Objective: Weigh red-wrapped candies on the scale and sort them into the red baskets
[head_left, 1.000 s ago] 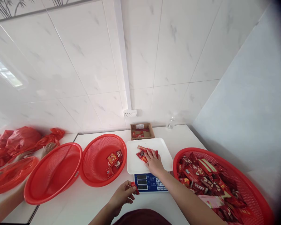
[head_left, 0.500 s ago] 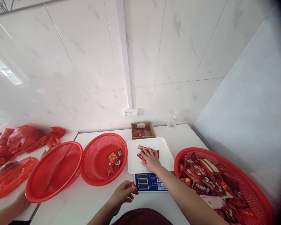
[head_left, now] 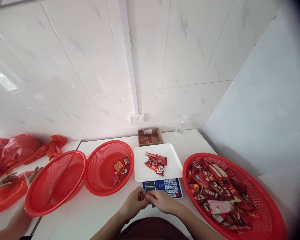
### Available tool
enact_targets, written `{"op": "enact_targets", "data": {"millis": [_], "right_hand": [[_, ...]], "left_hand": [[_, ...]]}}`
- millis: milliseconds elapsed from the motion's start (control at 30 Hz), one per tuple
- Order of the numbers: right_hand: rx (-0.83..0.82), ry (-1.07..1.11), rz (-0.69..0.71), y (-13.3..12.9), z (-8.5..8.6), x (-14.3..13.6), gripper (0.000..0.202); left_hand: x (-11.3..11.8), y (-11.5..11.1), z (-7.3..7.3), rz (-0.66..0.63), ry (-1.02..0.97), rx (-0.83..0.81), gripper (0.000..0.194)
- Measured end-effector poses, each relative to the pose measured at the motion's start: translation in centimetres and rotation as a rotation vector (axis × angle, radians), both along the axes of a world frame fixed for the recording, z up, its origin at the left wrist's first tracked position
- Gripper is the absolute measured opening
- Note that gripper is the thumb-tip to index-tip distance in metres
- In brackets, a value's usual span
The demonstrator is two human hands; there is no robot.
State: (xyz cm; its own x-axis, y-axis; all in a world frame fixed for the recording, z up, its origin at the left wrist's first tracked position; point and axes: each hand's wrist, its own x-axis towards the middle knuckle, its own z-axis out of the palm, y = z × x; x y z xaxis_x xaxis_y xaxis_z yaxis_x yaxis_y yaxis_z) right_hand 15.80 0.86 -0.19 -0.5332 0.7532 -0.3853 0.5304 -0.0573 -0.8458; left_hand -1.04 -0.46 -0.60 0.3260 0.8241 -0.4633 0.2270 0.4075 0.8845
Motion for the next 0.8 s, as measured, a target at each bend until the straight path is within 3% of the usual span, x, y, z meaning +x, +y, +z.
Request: {"op": "enact_targets", "data": {"millis": [267, 367, 533, 800], "right_hand": [[-0.086, 0.213, -0.085, -1.7, 0.0, 0.8, 0.049], [-0.044, 0.231, -0.131, -1.8, 0.2, 0.8, 0.050], [0.026, 0.244, -0.168, -1.9, 0.5, 0.8, 0.051], [-0.046, 0.331, -0.166, -2.4, 1.1, 1.0, 0.053]], "left_hand": [[0.5, -0.6, 1.1, -0.131, -0.148, -0.055, 0.040], [0.5, -0.6, 1.3, -0.145, -0.118, -0.100, 0.045], [0.5, -0.6, 1.6, -0.279, -0.094, -0.062, 0.057], [0.5, -0.7, 2.6, -0.252, -0.118, -0.028, 0.050]]}}
